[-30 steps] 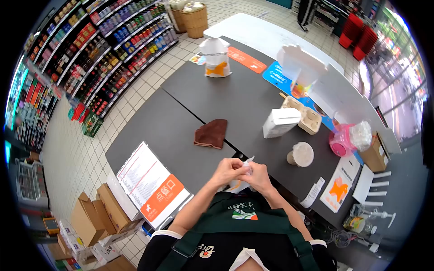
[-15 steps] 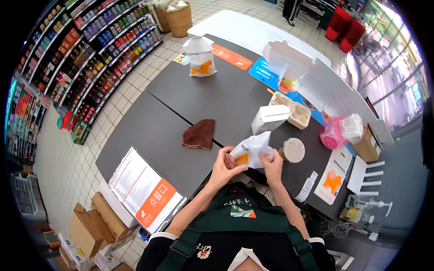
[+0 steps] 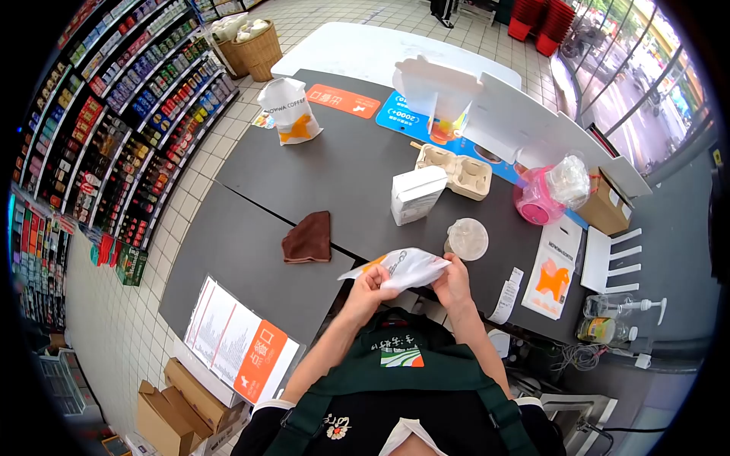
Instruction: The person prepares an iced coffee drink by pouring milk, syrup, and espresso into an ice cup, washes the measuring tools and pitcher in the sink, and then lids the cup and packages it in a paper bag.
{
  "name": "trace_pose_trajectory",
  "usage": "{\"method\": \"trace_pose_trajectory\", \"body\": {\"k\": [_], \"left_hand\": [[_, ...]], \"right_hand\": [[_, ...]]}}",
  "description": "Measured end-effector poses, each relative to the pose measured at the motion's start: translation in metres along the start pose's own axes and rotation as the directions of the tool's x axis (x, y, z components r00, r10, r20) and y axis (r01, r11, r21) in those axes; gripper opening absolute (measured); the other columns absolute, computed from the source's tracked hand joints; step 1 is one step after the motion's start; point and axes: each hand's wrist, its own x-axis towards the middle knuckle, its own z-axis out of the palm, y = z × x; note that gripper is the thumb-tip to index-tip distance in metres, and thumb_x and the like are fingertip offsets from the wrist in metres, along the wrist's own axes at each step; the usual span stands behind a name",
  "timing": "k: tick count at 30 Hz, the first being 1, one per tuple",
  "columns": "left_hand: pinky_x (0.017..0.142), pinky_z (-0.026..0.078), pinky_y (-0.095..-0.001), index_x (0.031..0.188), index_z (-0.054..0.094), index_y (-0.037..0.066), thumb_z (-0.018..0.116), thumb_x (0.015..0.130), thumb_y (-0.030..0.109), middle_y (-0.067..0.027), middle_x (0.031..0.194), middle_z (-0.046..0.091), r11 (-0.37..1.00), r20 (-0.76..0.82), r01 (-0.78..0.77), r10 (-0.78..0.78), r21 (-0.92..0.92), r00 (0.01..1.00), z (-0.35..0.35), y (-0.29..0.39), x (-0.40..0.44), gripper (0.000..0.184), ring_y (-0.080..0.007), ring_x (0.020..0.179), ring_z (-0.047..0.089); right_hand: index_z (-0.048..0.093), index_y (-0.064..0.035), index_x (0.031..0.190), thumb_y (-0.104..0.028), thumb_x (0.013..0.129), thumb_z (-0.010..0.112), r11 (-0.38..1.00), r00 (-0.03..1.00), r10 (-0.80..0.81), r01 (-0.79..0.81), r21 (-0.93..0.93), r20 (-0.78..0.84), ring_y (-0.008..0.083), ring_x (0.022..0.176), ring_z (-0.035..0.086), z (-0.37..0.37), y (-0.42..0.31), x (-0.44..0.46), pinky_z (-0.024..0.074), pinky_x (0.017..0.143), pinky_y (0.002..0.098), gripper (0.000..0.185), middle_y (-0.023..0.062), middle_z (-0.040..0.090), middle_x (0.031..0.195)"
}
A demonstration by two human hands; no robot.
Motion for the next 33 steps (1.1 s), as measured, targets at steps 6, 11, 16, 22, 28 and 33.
{"method": "trace_pose_trajectory", "body": {"k": [6, 11, 16, 22, 28, 33], "left_hand": [[0.067, 0.047, -0.0212, 0.091, 0.061, 0.002, 0.065, 0.073, -0.005, -0.0019, 0.079, 0.063, 0.959, -0.16, 0.034, 0.011, 0.281, 0.987, -0.011, -0.018, 0.015, 0.019, -0.0088, 0.072, 0.059], [0.068, 0.048, -0.022, 0.09, 0.057, 0.004, 0.057, 0.084, -0.002, -0.0038, 0.088, 0.063, 0.997, -0.224, 0.05, -0.06, -0.051, 0.973, -0.023, -0.018, 0.018, 0.008, -0.0099, 0.078, 0.06], [0.07, 0.049, -0.0257, 0.09, 0.052, 0.005, 0.054, 0.084, -0.003, -0.0044, 0.089, 0.059, 0.954, -0.127, 0.082, -0.122, -0.287, 0.984, -0.007, -0.018, 0.024, 0.01, -0.0134, 0.08, 0.059], [0.06, 0.038, -0.0183, 0.075, 0.045, 0.011, 0.064, 0.069, -0.006, 0.0049, 0.071, 0.049, 0.974, -0.045, -0.014, 0.025, 0.225, 0.999, 0.013, -0.046, 0.0, 0.026, -0.0037, 0.065, 0.046], [0.056, 0.041, -0.0199, 0.09, 0.059, 0.003, 0.06, 0.079, -0.004, 0.0015, 0.071, 0.057, 0.972, -0.407, -0.013, 0.111, 0.236, 0.907, -0.015, -0.05, 0.035, 0.013, -0.0055, 0.06, 0.05], [0.066, 0.045, -0.0194, 0.09, 0.062, 0.003, 0.058, 0.083, -0.002, -0.0013, 0.083, 0.063, 0.978, -0.084, 0.204, -0.2, 0.048, 0.976, 0.021, -0.042, 0.028, 0.01, -0.0062, 0.072, 0.057]], "right_hand": [[0.048, -0.0086, 0.099, -0.004, 0.083, 0.056, 0.989, 0.889, 0.137, -0.094, -0.117, 0.438, 0.0138, 0.087, 0.055, -0.011, 0.007, -0.016, 0.0446, 0.08, 0.0299, 0.018, 0.0036, 0.055, 0.091], [0.048, -0.0085, 0.099, -0.004, 0.082, 0.056, 0.975, 0.957, 0.162, -0.118, -0.191, 0.239, 0.0155, 0.094, 0.056, -0.025, -0.004, -0.028, 0.0466, 0.086, 0.0332, 0.02, 0.0052, 0.056, 0.096], [0.049, -0.0058, 0.098, -0.002, 0.078, 0.062, 0.814, 0.975, 0.051, 0.085, -0.575, 0.217, 0.0115, 0.08, 0.058, -0.031, 0.018, -0.016, 0.0484, 0.072, 0.0254, 0.023, 0.0041, 0.057, 0.086], [0.055, 0.0005, 0.101, 0.002, 0.082, 0.057, 0.726, 0.971, -0.238, 0.195, -0.66, 0.025, 0.0089, 0.08, 0.057, -0.07, 0.046, 0.023, 0.046, 0.068, 0.0219, 0.019, 0.0054, 0.061, 0.088], [0.056, -0.0006, 0.094, 0.0, 0.079, 0.063, 0.878, 0.973, 0.069, 0.046, -0.476, 0.222, 0.0082, 0.081, 0.056, -0.044, 0.023, -0.027, 0.045, 0.067, 0.0222, 0.017, 0.0052, 0.06, 0.087], [0.057, -0.0004, 0.091, 0.001, 0.077, 0.063, 0.644, 0.962, -0.268, 0.223, -0.732, 0.057, 0.0075, 0.066, 0.056, -0.086, 0.024, 0.001, 0.0447, 0.061, 0.0218, 0.016, 0.0037, 0.061, 0.076]]}}
